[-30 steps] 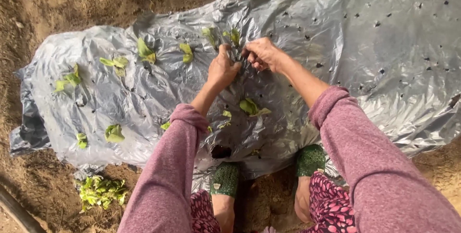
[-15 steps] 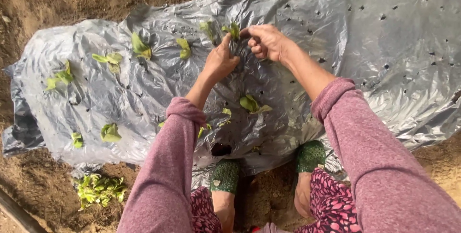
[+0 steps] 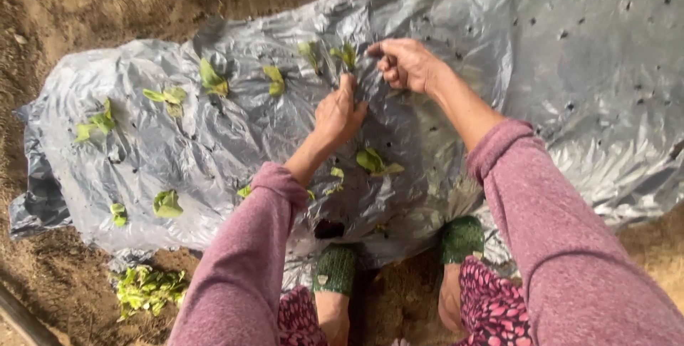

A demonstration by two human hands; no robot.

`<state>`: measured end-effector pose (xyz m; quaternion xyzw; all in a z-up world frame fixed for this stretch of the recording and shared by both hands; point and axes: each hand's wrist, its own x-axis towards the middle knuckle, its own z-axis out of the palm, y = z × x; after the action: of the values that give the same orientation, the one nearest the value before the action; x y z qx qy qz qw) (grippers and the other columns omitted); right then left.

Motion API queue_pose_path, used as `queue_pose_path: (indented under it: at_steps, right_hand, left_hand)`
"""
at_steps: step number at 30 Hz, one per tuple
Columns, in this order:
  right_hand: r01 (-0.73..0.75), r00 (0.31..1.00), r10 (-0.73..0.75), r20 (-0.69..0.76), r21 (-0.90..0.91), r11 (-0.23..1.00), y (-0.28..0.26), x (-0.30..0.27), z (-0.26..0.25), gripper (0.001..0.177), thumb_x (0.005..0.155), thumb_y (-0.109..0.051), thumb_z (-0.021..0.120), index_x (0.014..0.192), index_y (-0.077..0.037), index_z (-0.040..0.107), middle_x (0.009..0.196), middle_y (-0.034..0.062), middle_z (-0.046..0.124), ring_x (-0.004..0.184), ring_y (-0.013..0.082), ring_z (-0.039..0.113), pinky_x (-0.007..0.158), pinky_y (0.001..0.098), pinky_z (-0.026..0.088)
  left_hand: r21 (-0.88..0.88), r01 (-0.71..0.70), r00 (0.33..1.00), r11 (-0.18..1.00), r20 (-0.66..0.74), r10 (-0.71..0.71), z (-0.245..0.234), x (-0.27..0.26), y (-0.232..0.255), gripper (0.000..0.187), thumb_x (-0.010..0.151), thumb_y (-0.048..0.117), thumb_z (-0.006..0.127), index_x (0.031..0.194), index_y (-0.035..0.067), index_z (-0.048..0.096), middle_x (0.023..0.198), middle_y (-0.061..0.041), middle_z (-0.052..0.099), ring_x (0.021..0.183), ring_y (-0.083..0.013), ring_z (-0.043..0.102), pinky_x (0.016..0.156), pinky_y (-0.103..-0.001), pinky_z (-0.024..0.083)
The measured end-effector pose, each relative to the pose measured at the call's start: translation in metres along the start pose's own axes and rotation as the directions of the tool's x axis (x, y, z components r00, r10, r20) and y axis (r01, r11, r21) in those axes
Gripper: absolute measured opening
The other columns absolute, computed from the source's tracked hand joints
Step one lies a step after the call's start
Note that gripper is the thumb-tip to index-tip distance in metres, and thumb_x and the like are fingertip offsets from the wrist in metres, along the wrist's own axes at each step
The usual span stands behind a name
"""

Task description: Planting small vegetable seedlings into soil through pre-cut holes in a silver plastic mulch sheet.

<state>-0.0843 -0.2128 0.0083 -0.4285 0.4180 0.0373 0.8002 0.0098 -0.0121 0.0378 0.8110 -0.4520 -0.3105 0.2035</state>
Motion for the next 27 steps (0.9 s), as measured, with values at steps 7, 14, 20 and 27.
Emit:
queue_pose_path:
  at_steps: [7, 14, 20, 27]
  right_hand:
    - [0.06, 0.99, -0.067, 0.124, 0.062, 0.996, -0.032, -0.018, 0.023, 0.021, 0.112, -0.022, 0.05, 0.115, -0.011, 0.068, 0.069, -0.0051, 0.057, 0.05, 0.0047, 0.047, 0.042, 0.019, 0.034]
    - [-0.003, 1.0, 0.003, 0.028, 0.011, 1.0, -0.037, -0.009, 0.028, 0.018, 0.109, -0.026, 0.053, 0.117, -0.014, 0.064, 0.068, -0.0053, 0.055, 0.049, 0.0042, 0.043, 0.041, 0.0195, 0.028]
    - [-0.041, 0.999, 0.041, 0.001, -0.069, 0.997, -0.002, 0.0, 0.026, 0.01, 0.101, -0.019, 0.062, 0.101, -0.011, 0.068, 0.067, -0.0023, 0.058, 0.046, 0.0044, 0.049, 0.036, 0.0191, 0.032]
    - [-0.035, 0.999, 0.037, 0.018, -0.092, 0.995, 0.01, -0.003, 0.029, 0.014, 0.096, -0.023, 0.059, 0.101, -0.012, 0.065, 0.064, -0.0013, 0.051, 0.045, 0.0054, 0.048, 0.033, 0.0188, 0.028]
  left_hand:
    - [-0.019, -0.046, 0.997, 0.999, -0.059, 0.045, 0.008, 0.005, -0.006, 0.033, 0.095, 0.016, 0.061, 0.115, 0.012, 0.035, 0.087, -0.013, 0.069, 0.058, -0.0333, 0.062, 0.051, -0.047, 0.05]
    - [0.009, -0.053, 0.997, 0.999, -0.063, 0.054, 0.004, 0.01, -0.006, 0.038, 0.092, 0.025, 0.06, 0.12, 0.011, 0.038, 0.093, -0.017, 0.07, 0.073, -0.0468, 0.066, 0.06, -0.057, 0.048]
    - [0.013, -0.013, 1.0, 1.0, 0.004, 0.012, 0.004, 0.01, -0.007, 0.038, 0.094, 0.026, 0.062, 0.12, 0.017, 0.035, 0.099, -0.014, 0.071, 0.083, -0.0408, 0.069, 0.072, -0.055, 0.054]
    - [0.045, 0.038, 0.997, 0.998, 0.064, -0.041, -0.001, 0.0, -0.002, 0.037, 0.095, 0.032, 0.062, 0.12, 0.022, 0.036, 0.107, -0.014, 0.072, 0.099, -0.0439, 0.072, 0.088, -0.058, 0.056]
